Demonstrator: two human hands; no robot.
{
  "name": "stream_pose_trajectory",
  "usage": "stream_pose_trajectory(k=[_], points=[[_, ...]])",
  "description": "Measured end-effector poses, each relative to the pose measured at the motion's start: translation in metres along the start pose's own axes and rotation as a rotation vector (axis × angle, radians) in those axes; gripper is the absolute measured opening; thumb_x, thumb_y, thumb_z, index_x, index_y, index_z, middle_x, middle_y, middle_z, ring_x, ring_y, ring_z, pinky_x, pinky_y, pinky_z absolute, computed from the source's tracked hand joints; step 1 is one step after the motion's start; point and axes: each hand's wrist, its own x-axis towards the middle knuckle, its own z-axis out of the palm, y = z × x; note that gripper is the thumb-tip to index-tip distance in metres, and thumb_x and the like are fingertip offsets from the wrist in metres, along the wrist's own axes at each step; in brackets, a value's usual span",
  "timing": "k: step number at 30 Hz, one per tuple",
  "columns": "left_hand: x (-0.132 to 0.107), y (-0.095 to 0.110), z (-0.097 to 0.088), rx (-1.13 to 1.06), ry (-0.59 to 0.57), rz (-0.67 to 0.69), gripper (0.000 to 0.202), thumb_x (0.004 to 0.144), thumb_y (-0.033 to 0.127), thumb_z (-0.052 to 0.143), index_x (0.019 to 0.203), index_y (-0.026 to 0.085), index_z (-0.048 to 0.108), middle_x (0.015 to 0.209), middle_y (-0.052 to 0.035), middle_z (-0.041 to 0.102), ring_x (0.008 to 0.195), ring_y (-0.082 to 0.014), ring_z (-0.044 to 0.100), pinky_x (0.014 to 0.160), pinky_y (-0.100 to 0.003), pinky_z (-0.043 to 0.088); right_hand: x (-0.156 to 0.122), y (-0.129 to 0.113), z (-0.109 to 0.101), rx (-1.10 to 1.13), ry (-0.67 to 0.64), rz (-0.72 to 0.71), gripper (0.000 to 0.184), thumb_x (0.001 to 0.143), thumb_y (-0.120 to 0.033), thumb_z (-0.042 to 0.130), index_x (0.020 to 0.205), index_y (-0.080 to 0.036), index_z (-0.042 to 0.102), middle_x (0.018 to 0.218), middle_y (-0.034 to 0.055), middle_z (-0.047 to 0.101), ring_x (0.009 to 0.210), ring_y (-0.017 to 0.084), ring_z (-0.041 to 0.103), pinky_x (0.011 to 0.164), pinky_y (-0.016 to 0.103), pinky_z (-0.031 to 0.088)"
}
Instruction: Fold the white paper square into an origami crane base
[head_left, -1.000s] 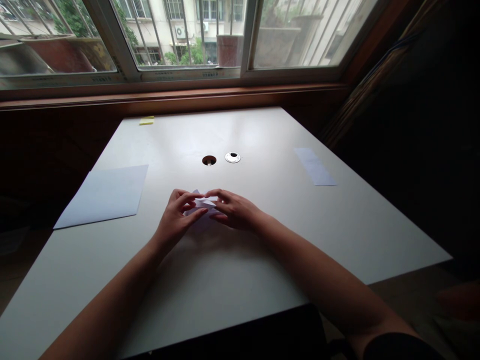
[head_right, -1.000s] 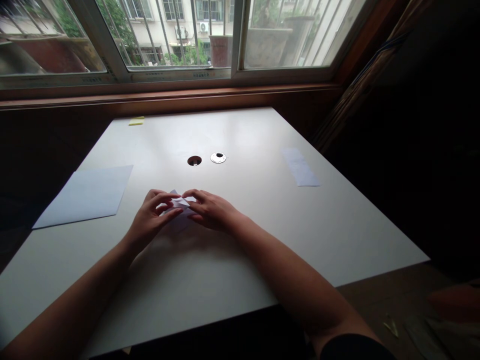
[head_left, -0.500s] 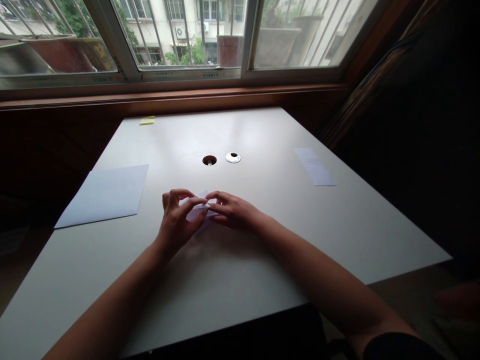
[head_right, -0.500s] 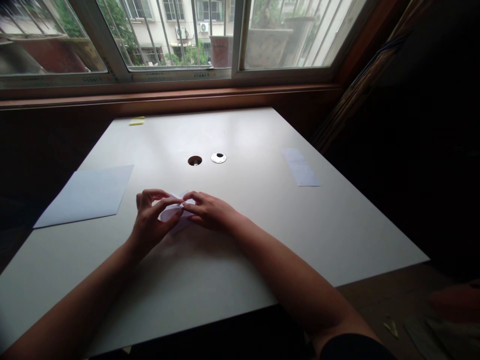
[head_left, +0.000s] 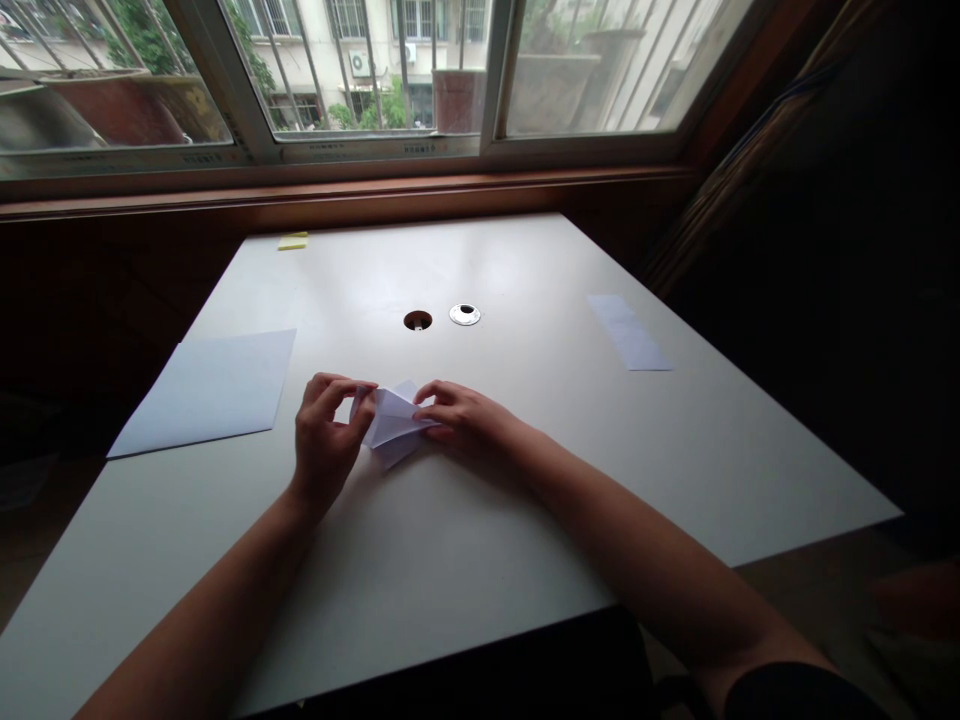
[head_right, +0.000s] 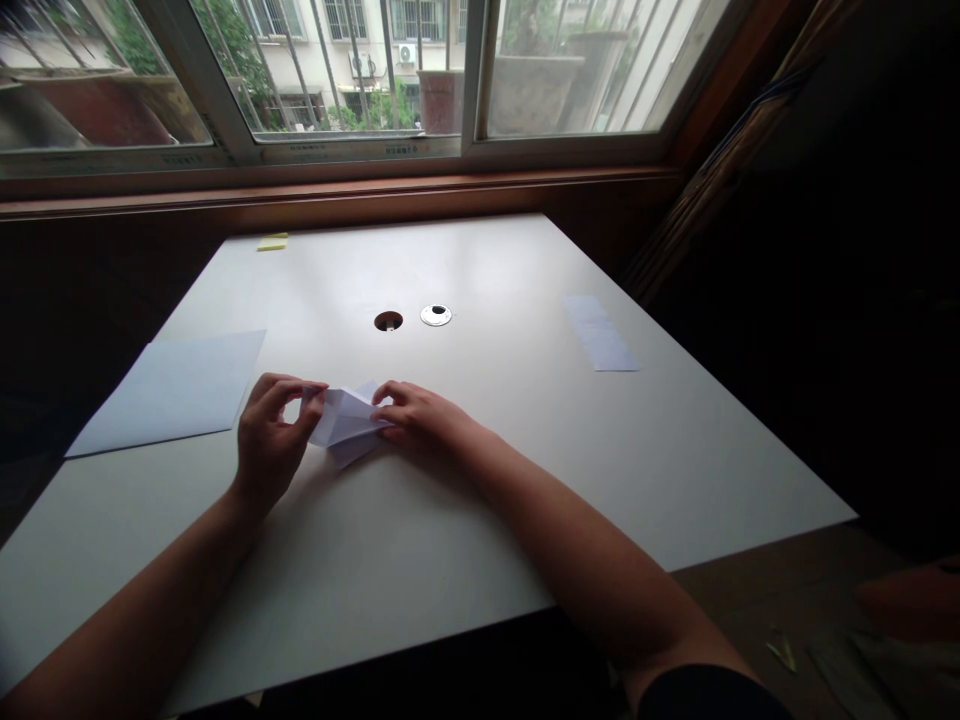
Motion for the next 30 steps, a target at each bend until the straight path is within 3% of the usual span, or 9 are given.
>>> stream_pose_trajectory(k=[11, 19, 24, 30], points=[[0.0011, -0.0065, 0.0005, -0.203, 0.082, -0.174, 0.015, 0.09, 0.033, 0.066, 0.091, 0.019, 0.072, 0.095, -0.0027, 0.061, 0.088, -0.0159, 0.062, 0.079, -0.028, 0.053, -0.0017, -0.0013, -0.0019, -0.007, 0.006, 0.069, 0.02, 0.09, -0.021, 0.064, 0.11, -0.02, 0.068, 0.119, 0.011, 0.061, 0.091, 0.018, 0.062, 0.085, 0.035, 0.054], [0.0015, -0.0092, -0.0005, -0.173, 0.079, -0.188, 0.018, 0.091, 0.036, 0.065, 0.093, 0.02, 0.072, 0.096, -0.0027, 0.06, 0.09, -0.0155, 0.06, 0.078, -0.027, 0.052, -0.0011, -0.0011, -0.0024, 0.022, 0.006, 0.083, 0.02, 0.09, -0.025, 0.066, 0.109, -0.02, 0.068, 0.116, 0.0117, 0.062, 0.087, 0.017, 0.063, 0.082, 0.033, 0.053], [-0.0003, -0.0097, 0.0014, -0.158, 0.019, -0.128, 0.016, 0.09, 0.036, 0.065, 0.093, 0.021, 0.071, 0.099, -0.0039, 0.06, 0.095, -0.0181, 0.061, 0.084, -0.032, 0.053, 0.0009, -0.0018, -0.0028, 0.003, 0.028, 0.098, 0.023, 0.095, -0.035, 0.06, 0.108, -0.018, 0.068, 0.109, 0.0119, 0.064, 0.073, 0.013, 0.06, 0.075, 0.029, 0.052], [-0.0044, -0.0076, 0.0073, -0.034, -0.112, 0.117, 0.012, 0.089, 0.034, 0.068, 0.097, 0.028, 0.074, 0.105, -0.005, 0.06, 0.101, -0.0208, 0.059, 0.09, -0.039, 0.053, 0.0014, -0.0064, -0.0036, -0.054, 0.051, 0.121, 0.025, 0.1, -0.035, 0.05, 0.106, -0.019, 0.069, 0.104, 0.0095, 0.064, 0.073, 0.013, 0.059, 0.072, 0.027, 0.049]])
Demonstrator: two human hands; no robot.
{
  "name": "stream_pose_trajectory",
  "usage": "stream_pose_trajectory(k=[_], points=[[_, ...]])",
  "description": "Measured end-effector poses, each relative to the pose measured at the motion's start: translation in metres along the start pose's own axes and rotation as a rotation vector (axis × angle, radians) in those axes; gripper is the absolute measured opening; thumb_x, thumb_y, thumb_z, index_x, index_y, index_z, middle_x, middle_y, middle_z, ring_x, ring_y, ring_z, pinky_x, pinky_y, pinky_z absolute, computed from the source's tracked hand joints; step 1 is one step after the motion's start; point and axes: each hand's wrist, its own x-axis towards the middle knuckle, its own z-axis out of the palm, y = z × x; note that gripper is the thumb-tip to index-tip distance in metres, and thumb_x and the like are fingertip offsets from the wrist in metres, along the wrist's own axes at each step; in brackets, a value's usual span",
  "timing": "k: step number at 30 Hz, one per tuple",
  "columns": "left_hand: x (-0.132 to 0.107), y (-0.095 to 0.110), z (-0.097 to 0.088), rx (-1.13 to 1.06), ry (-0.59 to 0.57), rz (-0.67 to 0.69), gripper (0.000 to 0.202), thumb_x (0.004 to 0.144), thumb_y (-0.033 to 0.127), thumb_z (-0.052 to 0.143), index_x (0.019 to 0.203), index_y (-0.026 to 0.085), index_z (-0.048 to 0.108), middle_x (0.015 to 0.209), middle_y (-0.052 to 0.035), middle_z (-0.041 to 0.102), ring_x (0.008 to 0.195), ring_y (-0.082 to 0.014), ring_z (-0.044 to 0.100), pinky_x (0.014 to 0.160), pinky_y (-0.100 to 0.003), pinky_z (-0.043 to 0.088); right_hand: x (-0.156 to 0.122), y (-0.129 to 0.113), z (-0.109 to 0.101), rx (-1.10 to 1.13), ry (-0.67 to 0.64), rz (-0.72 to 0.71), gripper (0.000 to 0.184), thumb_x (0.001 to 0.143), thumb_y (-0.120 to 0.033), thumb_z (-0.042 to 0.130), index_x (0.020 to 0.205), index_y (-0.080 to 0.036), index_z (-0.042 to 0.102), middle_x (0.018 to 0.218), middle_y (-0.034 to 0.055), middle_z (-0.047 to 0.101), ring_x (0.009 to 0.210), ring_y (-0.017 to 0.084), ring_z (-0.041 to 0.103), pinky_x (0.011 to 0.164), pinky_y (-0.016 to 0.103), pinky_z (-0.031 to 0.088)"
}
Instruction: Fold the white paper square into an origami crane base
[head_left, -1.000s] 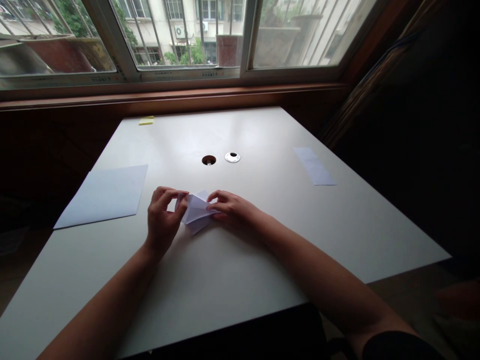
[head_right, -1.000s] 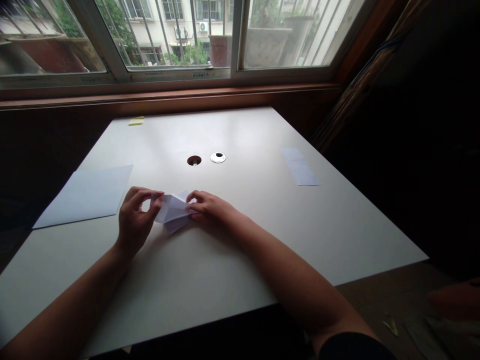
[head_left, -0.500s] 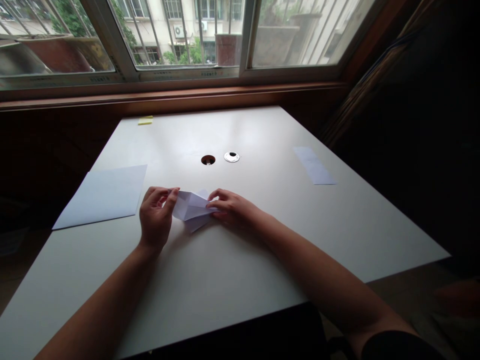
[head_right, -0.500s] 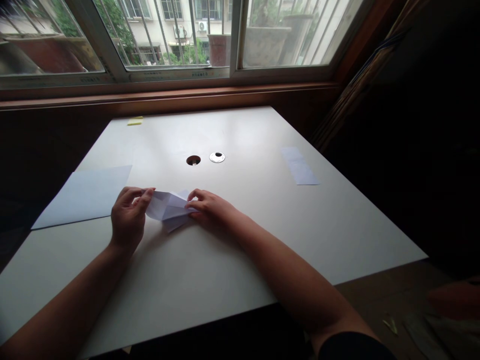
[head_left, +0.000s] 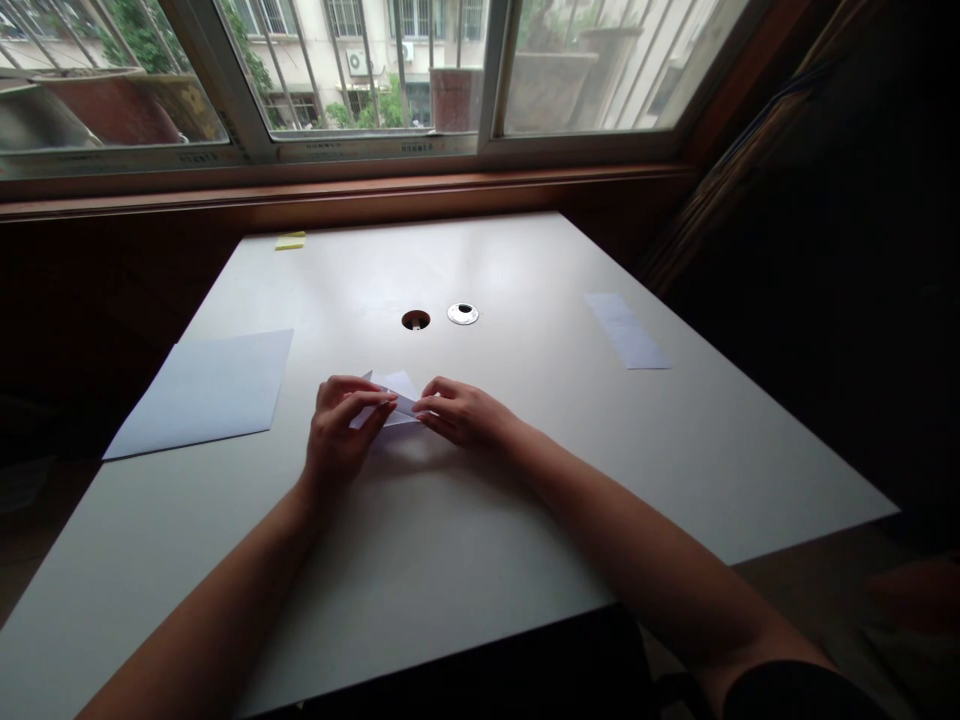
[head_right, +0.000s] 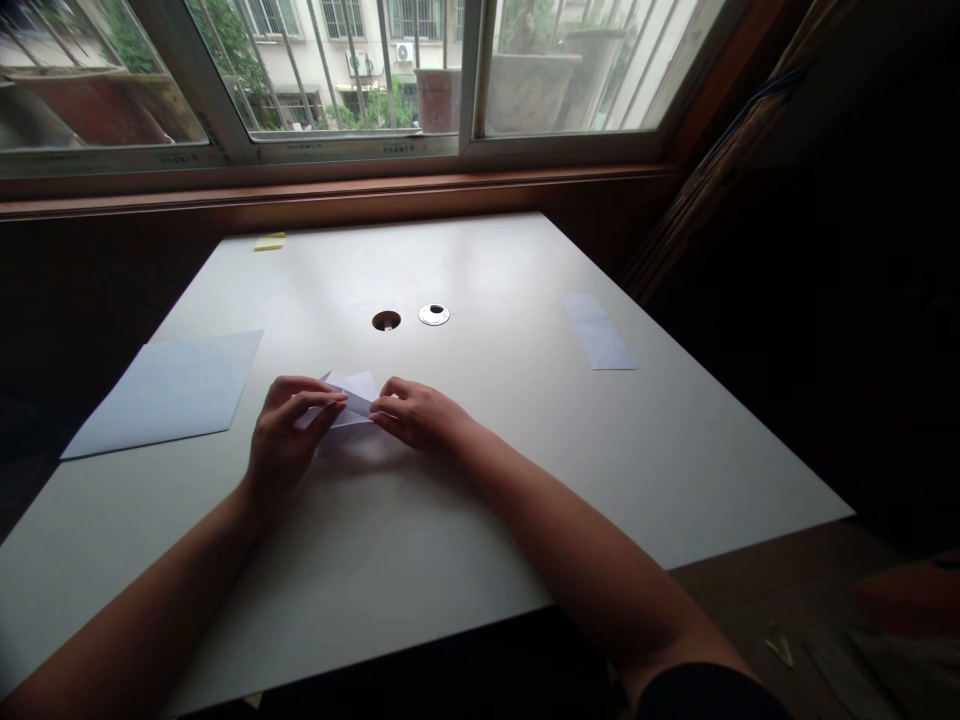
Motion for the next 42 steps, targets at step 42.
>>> stream_pose_trajectory(k=[42], points=[[0.002, -0.024, -0.003, -0.066, -0.301, -0.383, 0.042, 0.086, 0.038, 0.064, 0.127, 0.027, 0.063, 0.125, -0.0049, 0.068, 0.096, -0.0216, 0.07, 0.084, -0.034, 0.059, -0.003, 0.013, -0.003, 0.13, 0.007, 0.194, 0.014, 0.083, -0.02, 0.071, 0.097, -0.021, 0.07, 0.106, 0.0071, 0.066, 0.096, 0.021, 0.058, 0.09, 0.039, 0.051]])
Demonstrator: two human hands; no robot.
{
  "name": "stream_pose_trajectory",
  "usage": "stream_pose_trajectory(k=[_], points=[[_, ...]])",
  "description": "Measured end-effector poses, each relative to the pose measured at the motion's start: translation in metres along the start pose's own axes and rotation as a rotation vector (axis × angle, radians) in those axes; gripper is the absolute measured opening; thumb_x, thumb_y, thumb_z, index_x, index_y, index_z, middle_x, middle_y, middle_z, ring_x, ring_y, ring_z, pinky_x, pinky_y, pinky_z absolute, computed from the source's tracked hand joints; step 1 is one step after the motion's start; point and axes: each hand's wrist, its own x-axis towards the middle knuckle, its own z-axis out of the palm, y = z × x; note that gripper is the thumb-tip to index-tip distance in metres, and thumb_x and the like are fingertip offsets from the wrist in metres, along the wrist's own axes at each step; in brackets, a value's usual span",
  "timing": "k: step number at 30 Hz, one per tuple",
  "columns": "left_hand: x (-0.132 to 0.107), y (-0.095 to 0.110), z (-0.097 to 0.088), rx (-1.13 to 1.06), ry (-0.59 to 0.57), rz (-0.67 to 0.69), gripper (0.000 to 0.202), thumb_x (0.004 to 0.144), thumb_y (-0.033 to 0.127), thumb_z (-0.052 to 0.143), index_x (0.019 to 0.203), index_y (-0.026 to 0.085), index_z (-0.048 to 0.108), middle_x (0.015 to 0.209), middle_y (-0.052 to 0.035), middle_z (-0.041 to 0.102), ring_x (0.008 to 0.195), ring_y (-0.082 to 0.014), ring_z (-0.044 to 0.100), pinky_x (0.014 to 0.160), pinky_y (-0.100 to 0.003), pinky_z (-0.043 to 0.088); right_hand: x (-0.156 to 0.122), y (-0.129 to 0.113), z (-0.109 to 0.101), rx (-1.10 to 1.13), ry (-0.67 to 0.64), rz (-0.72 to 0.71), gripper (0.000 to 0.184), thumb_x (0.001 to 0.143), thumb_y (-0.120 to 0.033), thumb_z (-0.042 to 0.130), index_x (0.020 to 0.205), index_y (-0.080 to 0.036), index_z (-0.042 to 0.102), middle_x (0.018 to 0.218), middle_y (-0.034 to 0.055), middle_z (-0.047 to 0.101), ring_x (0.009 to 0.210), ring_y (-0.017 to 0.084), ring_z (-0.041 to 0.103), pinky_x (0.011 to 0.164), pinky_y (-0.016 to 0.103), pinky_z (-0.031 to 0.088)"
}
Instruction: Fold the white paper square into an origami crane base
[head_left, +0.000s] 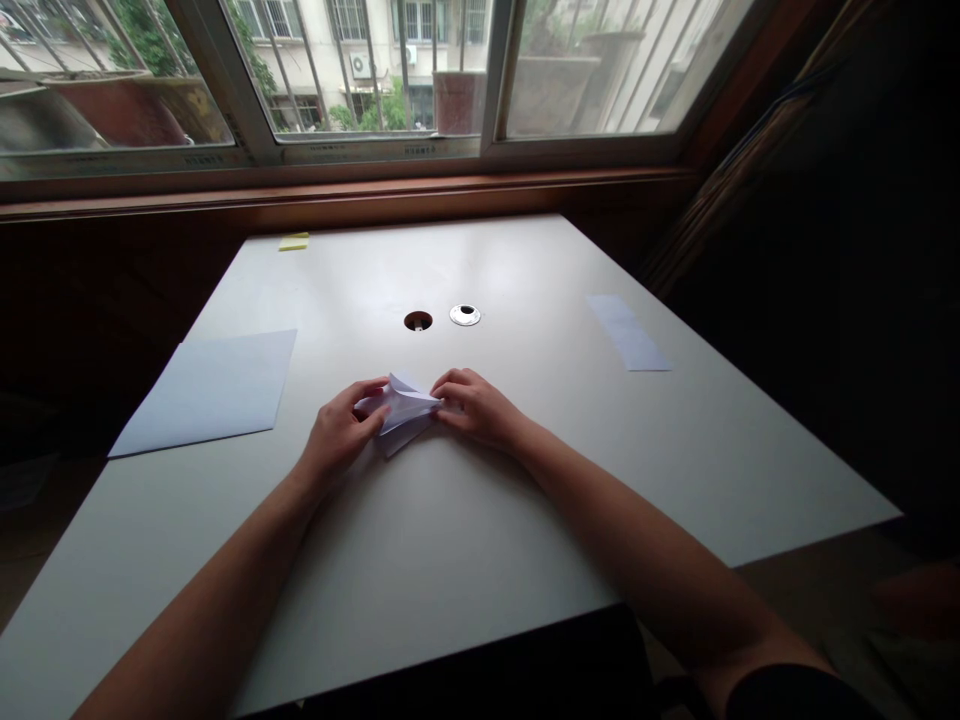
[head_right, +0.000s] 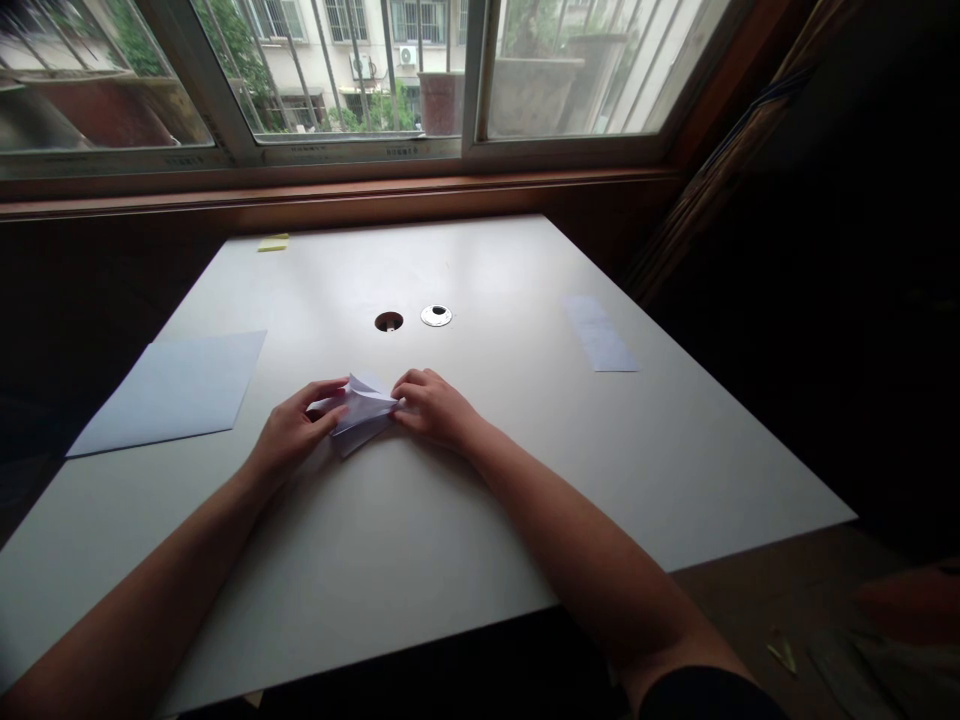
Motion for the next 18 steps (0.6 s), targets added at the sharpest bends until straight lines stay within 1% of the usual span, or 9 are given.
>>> stream_pose_trajectory(k=[3, 5, 8, 11, 13, 15, 18], points=[[-0.0002, -0.0007, 0.0004, 0.004, -0.021, 0.039, 0.043, 0.086, 0.04, 0.065, 0.126, 0.026, 0.062, 0.13, -0.0064, 0.065, 0.088, -0.0196, 0.07, 0.077, -0.033, 0.06, -0.0004, 0.0004, -0.0009, -0.02, 0.002, 0.005, 0.015, 0.084, -0.021, 0.071, 0.098, -0.022, 0.069, 0.109, 0.0074, 0.064, 0.099, 0.022, 0.058, 0.091, 0.04, 0.05], [-0.0003, -0.0012, 0.0007, 0.013, -0.031, 0.078, 0.041, 0.086, 0.039, 0.065, 0.125, 0.026, 0.063, 0.135, -0.0072, 0.062, 0.087, -0.0188, 0.069, 0.074, -0.033, 0.06, -0.0007, -0.0001, -0.0027, -0.026, 0.0, 0.0, 0.017, 0.084, -0.022, 0.071, 0.101, -0.022, 0.067, 0.111, 0.0082, 0.063, 0.099, 0.022, 0.058, 0.091, 0.041, 0.051], [0.0004, -0.0026, 0.001, 0.019, -0.049, 0.152, 0.04, 0.086, 0.036, 0.065, 0.124, 0.025, 0.063, 0.14, -0.0087, 0.057, 0.092, -0.0196, 0.067, 0.073, -0.033, 0.06, -0.0012, -0.0022, -0.0062, -0.019, -0.009, -0.004, 0.024, 0.084, -0.024, 0.07, 0.107, -0.021, 0.065, 0.113, 0.01, 0.061, 0.095, 0.022, 0.059, 0.09, 0.041, 0.052], [0.0009, -0.004, 0.0023, 0.06, -0.072, 0.22, 0.04, 0.086, 0.035, 0.065, 0.125, 0.024, 0.062, 0.142, -0.01, 0.054, 0.101, -0.0224, 0.066, 0.075, -0.034, 0.06, -0.0019, -0.0046, -0.0086, 0.018, -0.022, -0.011, 0.027, 0.087, -0.027, 0.068, 0.112, -0.021, 0.063, 0.114, 0.0099, 0.059, 0.089, 0.019, 0.06, 0.088, 0.04, 0.052], [0.0004, -0.0045, 0.0038, 0.12, -0.094, 0.265, 0.043, 0.086, 0.035, 0.065, 0.128, 0.025, 0.06, 0.144, -0.0104, 0.052, 0.111, -0.0254, 0.062, 0.078, -0.036, 0.06, -0.0022, -0.0055, -0.0086, 0.05, -0.028, -0.024, 0.028, 0.089, -0.03, 0.065, 0.115, -0.022, 0.063, 0.114, 0.0093, 0.059, 0.088, 0.018, 0.061, 0.089, 0.039, 0.053], [-0.0007, -0.0046, 0.0055, 0.181, -0.125, 0.316, 0.047, 0.087, 0.033, 0.065, 0.133, 0.026, 0.056, 0.148, -0.01, 0.048, 0.123, -0.0282, 0.056, 0.084, -0.039, 0.059, -0.002, -0.006, -0.0073, 0.057, -0.022, -0.032, 0.028, 0.09, -0.031, 0.064, 0.117, -0.023, 0.063, 0.114, 0.0091, 0.059, 0.09, 0.019, 0.061, 0.09, 0.039, 0.052], [-0.0028, -0.0039, 0.0077, 0.226, -0.178, 0.39, 0.054, 0.09, 0.031, 0.063, 0.141, 0.029, 0.047, 0.151, -0.0085, 0.045, 0.135, -0.0283, 0.047, 0.102, -0.046, 0.052, -0.0013, -0.0069, -0.0046, 0.024, -0.013, -0.027, 0.032, 0.09, -0.029, 0.064, 0.121, -0.024, 0.062, 0.113, 0.0093, 0.06, 0.095, 0.02, 0.06, 0.09, 0.039, 0.052]])
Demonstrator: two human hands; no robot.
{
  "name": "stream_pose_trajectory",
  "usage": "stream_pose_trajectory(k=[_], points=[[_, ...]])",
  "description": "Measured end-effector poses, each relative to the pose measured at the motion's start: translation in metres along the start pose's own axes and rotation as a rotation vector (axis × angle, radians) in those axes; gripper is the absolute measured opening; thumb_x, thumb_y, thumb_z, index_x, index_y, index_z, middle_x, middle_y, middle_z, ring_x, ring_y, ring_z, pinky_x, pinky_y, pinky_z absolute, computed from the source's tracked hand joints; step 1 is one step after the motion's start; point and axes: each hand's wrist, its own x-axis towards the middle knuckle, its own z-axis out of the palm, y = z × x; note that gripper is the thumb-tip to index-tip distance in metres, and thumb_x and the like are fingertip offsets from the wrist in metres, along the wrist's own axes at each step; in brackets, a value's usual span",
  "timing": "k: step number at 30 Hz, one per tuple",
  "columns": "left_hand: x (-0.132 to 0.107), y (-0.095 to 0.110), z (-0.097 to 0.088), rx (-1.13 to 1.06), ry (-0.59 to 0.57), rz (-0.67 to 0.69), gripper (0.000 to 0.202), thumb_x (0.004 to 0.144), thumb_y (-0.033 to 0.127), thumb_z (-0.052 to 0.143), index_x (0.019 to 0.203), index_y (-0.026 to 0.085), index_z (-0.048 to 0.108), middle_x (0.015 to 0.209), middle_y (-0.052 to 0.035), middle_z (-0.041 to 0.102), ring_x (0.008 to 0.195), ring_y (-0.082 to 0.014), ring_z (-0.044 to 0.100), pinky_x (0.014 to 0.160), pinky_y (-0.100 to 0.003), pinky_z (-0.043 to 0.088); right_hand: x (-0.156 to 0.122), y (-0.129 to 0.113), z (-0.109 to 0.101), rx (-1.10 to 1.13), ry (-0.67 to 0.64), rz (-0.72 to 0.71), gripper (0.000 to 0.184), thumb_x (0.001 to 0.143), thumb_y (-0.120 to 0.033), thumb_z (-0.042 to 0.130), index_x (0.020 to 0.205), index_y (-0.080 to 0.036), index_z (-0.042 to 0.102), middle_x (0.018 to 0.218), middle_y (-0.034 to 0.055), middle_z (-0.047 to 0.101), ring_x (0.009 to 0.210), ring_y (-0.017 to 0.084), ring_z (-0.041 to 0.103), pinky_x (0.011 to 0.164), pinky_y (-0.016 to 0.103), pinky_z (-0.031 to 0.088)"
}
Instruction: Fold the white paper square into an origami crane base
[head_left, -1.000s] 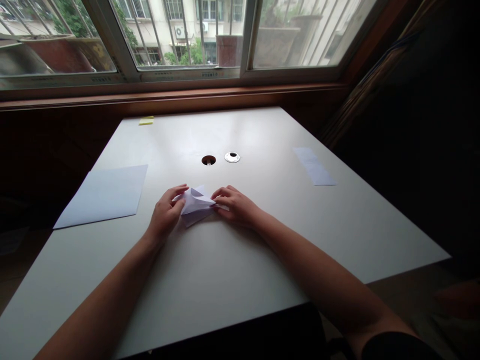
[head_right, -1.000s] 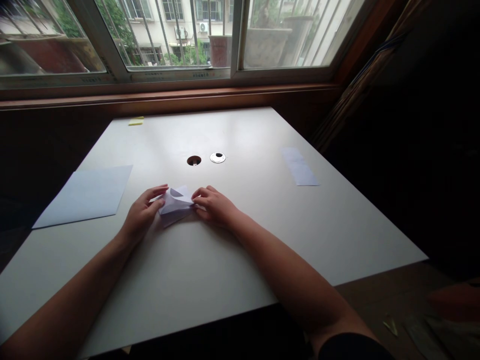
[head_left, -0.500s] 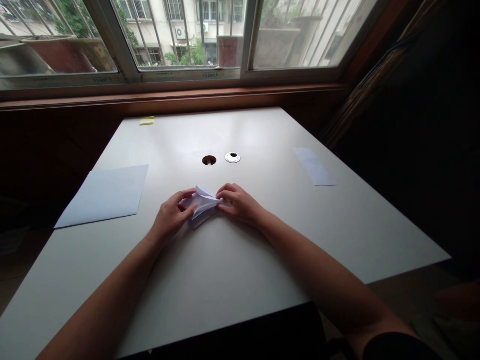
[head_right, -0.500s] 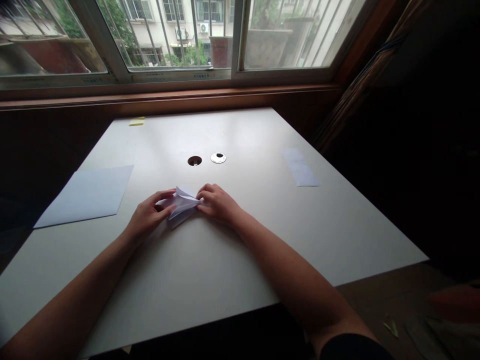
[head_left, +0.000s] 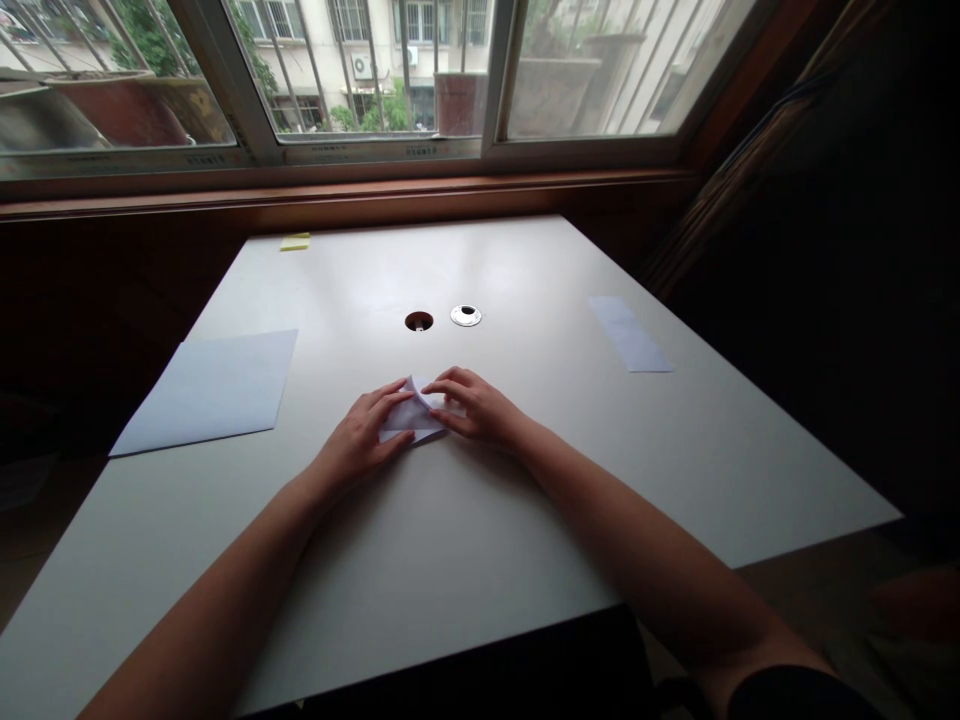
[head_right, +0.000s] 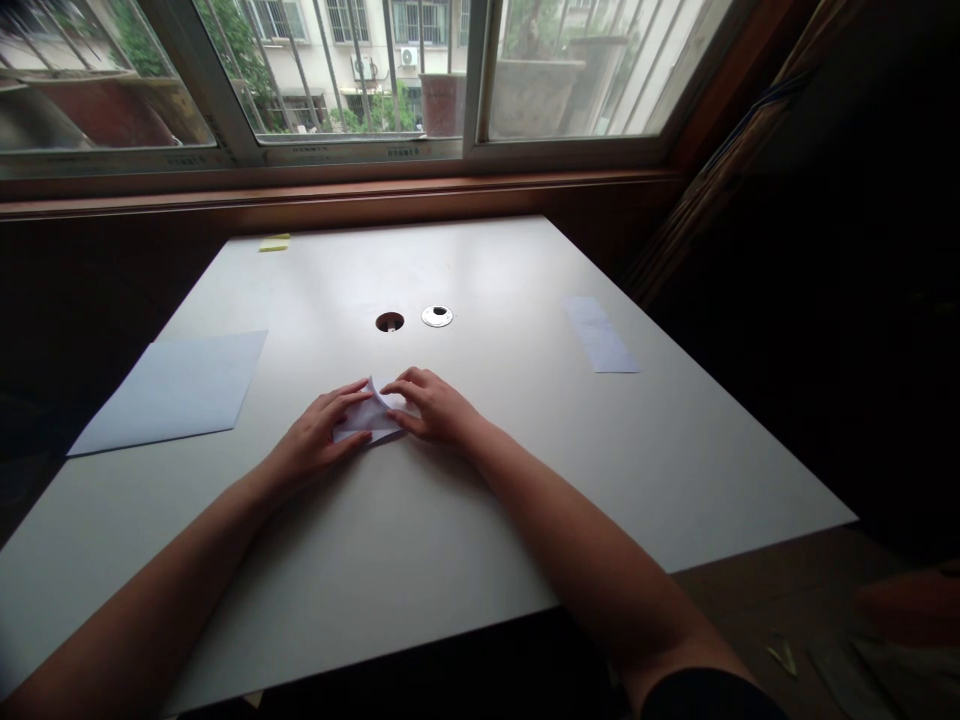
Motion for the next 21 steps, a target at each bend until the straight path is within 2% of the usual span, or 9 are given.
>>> stream_pose_trajectory(k=[3, 8, 10, 14, 18, 21], points=[[-0.0006, 0.0015, 0.0016, -0.025, -0.03, 0.036, 0.057, 0.091, 0.031, 0.061, 0.145, 0.031, 0.041, 0.151, -0.0089, 0.043, 0.136, -0.0268, 0.047, 0.108, -0.046, 0.047, 0.0003, -0.0016, 0.0018, -0.025, -0.008, 0.006, 0.038, 0.089, -0.024, 0.063, 0.127, -0.026, 0.061, 0.117, 0.0085, 0.058, 0.096, 0.02, 0.059, 0.089, 0.038, 0.053], [-0.0013, 0.0002, 0.0044, -0.058, -0.013, 0.024, 0.05, 0.09, 0.037, 0.065, 0.136, 0.027, 0.046, 0.143, -0.012, 0.046, 0.121, -0.0256, 0.058, 0.094, -0.041, 0.057, -0.0006, -0.0022, 0.0037, -0.051, 0.043, 0.072, 0.052, 0.085, -0.012, 0.058, 0.134, -0.029, 0.055, 0.125, 0.0074, 0.054, 0.096, 0.019, 0.058, 0.088, 0.036, 0.053], [-0.0017, -0.0014, 0.005, -0.049, -0.012, 0.026, 0.045, 0.089, 0.039, 0.065, 0.13, 0.026, 0.05, 0.137, -0.0119, 0.049, 0.115, -0.025, 0.061, 0.09, -0.04, 0.058, -0.0006, -0.0008, 0.0046, -0.099, 0.042, 0.075, 0.044, 0.086, -0.011, 0.058, 0.126, -0.029, 0.062, 0.126, 0.0073, 0.054, 0.099, 0.02, 0.057, 0.092, 0.038, 0.052], [-0.0021, -0.003, 0.0042, -0.021, -0.027, 0.053, 0.036, 0.089, 0.041, 0.065, 0.12, 0.026, 0.055, 0.129, -0.0098, 0.053, 0.111, -0.0242, 0.062, 0.09, -0.04, 0.058, -0.0002, 0.0024, 0.0056, -0.223, 0.008, 0.095, 0.025, 0.092, -0.021, 0.058, 0.112, -0.028, 0.071, 0.124, 0.008, 0.055, 0.105, 0.024, 0.053, 0.099, 0.043, 0.048], [-0.0017, -0.0009, 0.003, 0.002, -0.048, 0.067, 0.031, 0.089, 0.043, 0.065, 0.115, 0.026, 0.059, 0.127, -0.0092, 0.053, 0.111, -0.0237, 0.062, 0.092, -0.04, 0.057, -0.001, 0.0036, 0.0034, -0.261, -0.032, 0.165, 0.025, 0.096, -0.032, 0.056, 0.117, -0.031, 0.069, 0.124, 0.0076, 0.056, 0.109, 0.026, 0.049, 0.099, 0.046, 0.046], [-0.0013, 0.0006, 0.0032, 0.034, -0.063, 0.094, 0.034, 0.09, 0.042, 0.064, 0.12, 0.027, 0.061, 0.128, -0.0097, 0.054, 0.115, -0.0247, 0.059, 0.099, -0.042, 0.053, -0.0019, 0.0047, 0.0008, -0.25, -0.071, 0.188, 0.027, 0.097, -0.036, 0.055, 0.121, -0.034, 0.067, 0.129, 0.0063, 0.055, 0.113, 0.027, 0.046, 0.101, 0.048, 0.045]])
